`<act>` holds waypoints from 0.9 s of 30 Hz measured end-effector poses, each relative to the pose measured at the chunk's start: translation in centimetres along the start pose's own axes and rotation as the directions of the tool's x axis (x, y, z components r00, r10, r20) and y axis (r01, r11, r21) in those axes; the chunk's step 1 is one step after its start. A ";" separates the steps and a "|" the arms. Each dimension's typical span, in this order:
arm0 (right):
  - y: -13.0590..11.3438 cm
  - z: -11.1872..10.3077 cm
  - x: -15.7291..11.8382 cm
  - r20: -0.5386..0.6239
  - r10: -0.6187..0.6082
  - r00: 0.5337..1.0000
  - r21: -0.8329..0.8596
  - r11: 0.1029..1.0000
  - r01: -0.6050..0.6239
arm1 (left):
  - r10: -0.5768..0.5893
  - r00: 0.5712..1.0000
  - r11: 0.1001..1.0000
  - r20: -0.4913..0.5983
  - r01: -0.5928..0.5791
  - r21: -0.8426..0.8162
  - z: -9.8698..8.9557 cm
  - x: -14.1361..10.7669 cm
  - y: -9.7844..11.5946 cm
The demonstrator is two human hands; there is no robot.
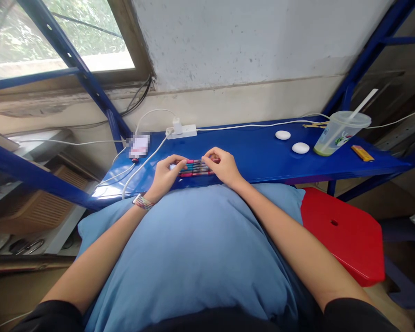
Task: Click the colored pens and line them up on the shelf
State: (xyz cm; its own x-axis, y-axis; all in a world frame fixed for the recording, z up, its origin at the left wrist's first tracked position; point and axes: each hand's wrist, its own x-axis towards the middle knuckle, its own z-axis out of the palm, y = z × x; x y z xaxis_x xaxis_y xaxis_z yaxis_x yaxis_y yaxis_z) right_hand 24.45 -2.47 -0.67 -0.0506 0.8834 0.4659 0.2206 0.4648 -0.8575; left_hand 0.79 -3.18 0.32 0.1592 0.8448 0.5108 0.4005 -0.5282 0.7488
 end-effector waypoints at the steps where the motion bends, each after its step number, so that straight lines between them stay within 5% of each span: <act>1: 0.0 0.0 0.1 -0.015 0.054 0.998 0.071 0.996 -0.053 | 0.012 1.000 1.000 -0.014 -0.012 -0.006 0.0 0.0 -0.1; 7: -0.8 -0.8 0.5 0.064 0.335 0.940 0.499 0.805 -0.320 | 0.063 0.991 0.998 -0.119 -0.065 -0.017 -0.1 0.2 -0.2; 21: -1.3 -1.3 0.7 0.120 0.334 0.935 0.546 0.764 -0.343 | 0.047 0.994 0.994 -0.101 -0.057 -0.094 -0.4 0.1 0.1; 27: -1.1 -1.8 1.0 0.193 0.398 0.897 0.554 0.710 -0.434 | 0.169 0.985 0.985 -0.019 -0.168 0.046 -1.1 0.3 0.1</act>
State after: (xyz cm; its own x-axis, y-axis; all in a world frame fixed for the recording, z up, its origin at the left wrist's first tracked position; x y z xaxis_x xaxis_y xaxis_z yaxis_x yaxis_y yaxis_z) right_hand 25.95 -2.23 1.13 -0.1454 0.9888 0.0345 -0.3607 -0.0205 -0.9325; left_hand -0.10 -3.09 1.00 0.2069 0.7417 0.6380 0.4090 -0.6580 0.6323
